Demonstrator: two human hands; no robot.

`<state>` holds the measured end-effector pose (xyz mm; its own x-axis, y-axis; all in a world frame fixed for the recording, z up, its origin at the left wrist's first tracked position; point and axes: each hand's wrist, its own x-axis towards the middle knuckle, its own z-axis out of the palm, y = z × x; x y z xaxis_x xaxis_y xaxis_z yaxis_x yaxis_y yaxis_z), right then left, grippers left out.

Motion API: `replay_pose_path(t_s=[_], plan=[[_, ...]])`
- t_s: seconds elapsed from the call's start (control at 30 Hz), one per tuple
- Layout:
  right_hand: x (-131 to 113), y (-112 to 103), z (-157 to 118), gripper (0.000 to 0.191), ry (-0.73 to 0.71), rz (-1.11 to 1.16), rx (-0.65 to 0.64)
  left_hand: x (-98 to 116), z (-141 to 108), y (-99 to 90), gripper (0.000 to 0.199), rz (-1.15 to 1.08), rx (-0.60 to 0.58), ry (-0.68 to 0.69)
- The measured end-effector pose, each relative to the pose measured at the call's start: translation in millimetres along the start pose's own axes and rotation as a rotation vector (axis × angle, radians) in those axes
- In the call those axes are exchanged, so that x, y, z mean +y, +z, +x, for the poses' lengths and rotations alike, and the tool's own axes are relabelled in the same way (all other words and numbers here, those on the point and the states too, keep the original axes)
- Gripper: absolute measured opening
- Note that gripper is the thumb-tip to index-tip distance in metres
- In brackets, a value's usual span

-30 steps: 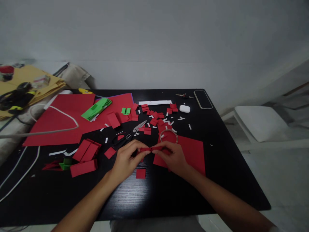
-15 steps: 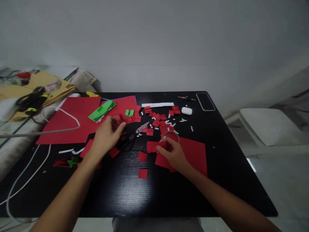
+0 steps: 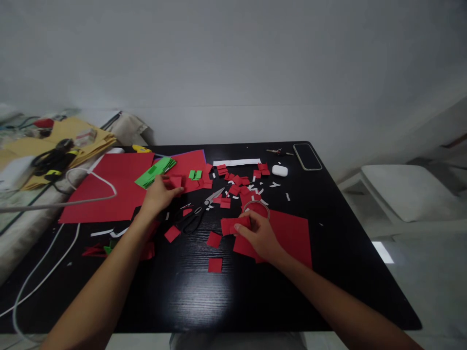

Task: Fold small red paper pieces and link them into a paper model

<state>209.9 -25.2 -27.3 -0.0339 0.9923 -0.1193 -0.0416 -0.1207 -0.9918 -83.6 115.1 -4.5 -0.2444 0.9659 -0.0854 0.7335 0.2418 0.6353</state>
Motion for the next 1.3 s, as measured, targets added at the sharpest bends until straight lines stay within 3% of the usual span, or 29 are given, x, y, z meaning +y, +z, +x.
replay_pose_path(t_s=[0.1, 0.2, 0.3, 0.37, 0.53, 0.8, 1.03, 1.3], plan=[[2.8, 0.3, -0.4, 0.022, 0.023, 0.040, -0.010, 6.9, -11.7, -5.6, 0.060, -0.133, 0.004, -0.005], [4.9, -0.1, -0.9, 0.023, 0.026, 0.028, -0.016, 20.5, -35.7, -9.3, 0.052, -0.486, -0.072, 0.032], [3.5, -1.3, -1.4, 0.022, 0.041, -0.003, -0.013, 34.6, -64.5, -7.6, 0.038, -0.866, -0.233, -0.021], [0.2, -2.5, -1.7, 0.023, 0.060, 0.026, -0.016, 41.5, -81.7, -2.7, 0.034, -0.992, -0.350, -0.082], [-8.4, -6.8, -2.2, 0.026, 0.094, 0.140, -0.033, 43.8, -105.7, 17.6, 0.028, -1.030, -0.616, -0.190], [-1.6, -9.4, -0.7, 0.030, 0.172, 0.256, -0.014, 28.1, -110.3, 34.7, 0.030, -1.183, -0.767, -0.248], [-4.5, -9.1, -1.9, 0.025, 0.153, 0.246, -0.020, 35.2, -120.2, 36.8, 0.030, -1.045, -0.737, -0.212], [-5.7, -9.7, -1.6, 0.025, 0.167, 0.271, -0.038, 35.6, -118.8, 36.4, 0.036, -1.048, -0.735, -0.175]])
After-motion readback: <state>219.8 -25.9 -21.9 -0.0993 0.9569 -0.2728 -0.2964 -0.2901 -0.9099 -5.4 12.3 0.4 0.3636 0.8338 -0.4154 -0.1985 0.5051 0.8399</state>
